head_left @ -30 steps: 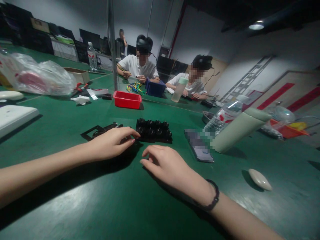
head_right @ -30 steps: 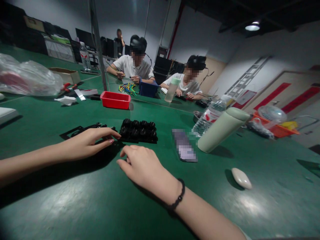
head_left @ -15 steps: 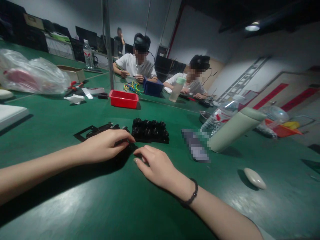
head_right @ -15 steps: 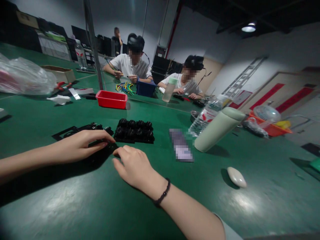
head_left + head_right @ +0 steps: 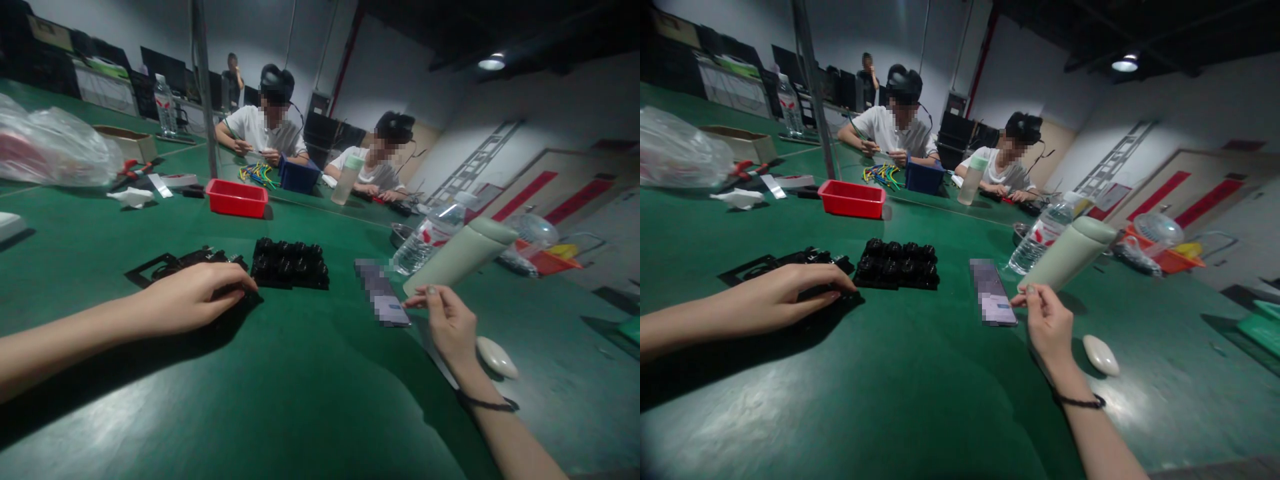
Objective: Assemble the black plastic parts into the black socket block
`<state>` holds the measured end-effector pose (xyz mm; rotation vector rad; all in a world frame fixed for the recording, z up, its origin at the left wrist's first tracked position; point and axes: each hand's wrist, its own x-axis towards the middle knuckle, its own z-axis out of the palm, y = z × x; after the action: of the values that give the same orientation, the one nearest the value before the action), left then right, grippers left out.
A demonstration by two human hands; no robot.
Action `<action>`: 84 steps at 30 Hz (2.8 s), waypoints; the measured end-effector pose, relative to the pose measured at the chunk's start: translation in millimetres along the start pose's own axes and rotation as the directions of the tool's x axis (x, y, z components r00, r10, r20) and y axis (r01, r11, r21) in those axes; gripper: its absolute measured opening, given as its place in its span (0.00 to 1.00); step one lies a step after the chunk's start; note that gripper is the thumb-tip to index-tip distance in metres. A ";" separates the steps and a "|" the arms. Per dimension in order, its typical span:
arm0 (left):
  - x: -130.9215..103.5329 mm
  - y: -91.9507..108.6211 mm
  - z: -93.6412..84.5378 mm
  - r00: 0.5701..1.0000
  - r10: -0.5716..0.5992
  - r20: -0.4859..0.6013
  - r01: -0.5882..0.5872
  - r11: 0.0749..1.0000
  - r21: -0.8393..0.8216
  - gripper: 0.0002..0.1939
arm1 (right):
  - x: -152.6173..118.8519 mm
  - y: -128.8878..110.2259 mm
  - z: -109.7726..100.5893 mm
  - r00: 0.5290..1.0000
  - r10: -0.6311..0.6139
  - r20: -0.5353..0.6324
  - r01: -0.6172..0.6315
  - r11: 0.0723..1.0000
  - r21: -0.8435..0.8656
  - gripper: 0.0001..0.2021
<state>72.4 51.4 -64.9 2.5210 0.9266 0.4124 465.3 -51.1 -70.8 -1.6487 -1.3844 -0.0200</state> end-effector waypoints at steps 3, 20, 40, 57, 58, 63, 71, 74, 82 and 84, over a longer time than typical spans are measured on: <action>-0.3 1.0 -0.7 1.000 -0.008 0.010 0.008 1.000 -0.008 0.17 | -2.0 8.1 2.1 0.997 0.039 0.062 -0.039 0.999 0.000 0.25; -0.4 -1.6 1.3 0.998 -0.022 0.055 0.024 0.999 -0.047 0.16 | 35.1 -35.4 -4.1 0.992 -0.095 -0.086 0.107 0.982 0.153 0.21; -0.3 3.1 -0.4 0.998 -0.042 0.055 0.045 0.997 -0.058 0.18 | 48.7 24.4 35.4 0.961 -0.123 0.249 0.158 0.979 -0.129 0.27; 0.1 1.5 0.6 0.999 -0.018 0.028 0.019 0.998 -0.054 0.17 | 48.6 21.7 34.4 0.956 -0.088 0.280 0.138 0.977 -0.164 0.30; 0.2 1.8 0.4 0.999 -0.016 0.028 0.017 0.998 -0.056 0.17 | 48.5 20.7 33.4 0.961 -0.086 0.261 0.131 0.979 -0.157 0.30; 1.2 1.8 0.5 0.999 -0.014 0.031 0.015 0.998 -0.053 0.17 | 46.4 14.3 29.4 0.979 -0.089 0.186 0.107 0.990 -0.090 0.29; 0.6 1.3 0.9 1.000 -0.013 0.017 0.014 0.998 -0.062 0.16 | 46.2 14.1 29.0 0.984 -0.081 0.156 0.080 0.997 0.011 0.27; 0.1 1.5 0.8 1.000 -0.014 0.022 0.015 0.998 -0.059 0.17 | 46.3 15.1 28.9 0.986 -0.067 0.154 0.066 0.998 0.012 0.28; 1.1 0.6 1.3 1.000 -0.015 0.022 0.016 0.997 -0.071 0.16 | 45.3 14.6 28.8 0.987 -0.054 0.150 0.051 0.998 0.027 0.27; 1.6 0.5 1.4 1.000 -0.013 0.023 0.015 0.997 -0.071 0.16 | 45.3 15.0 28.6 0.987 -0.061 0.147 0.057 0.998 0.030 0.27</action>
<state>74.4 51.7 -65.7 2.4490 0.9043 0.4042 478.1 3.0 -71.1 -1.6141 -1.5392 0.0875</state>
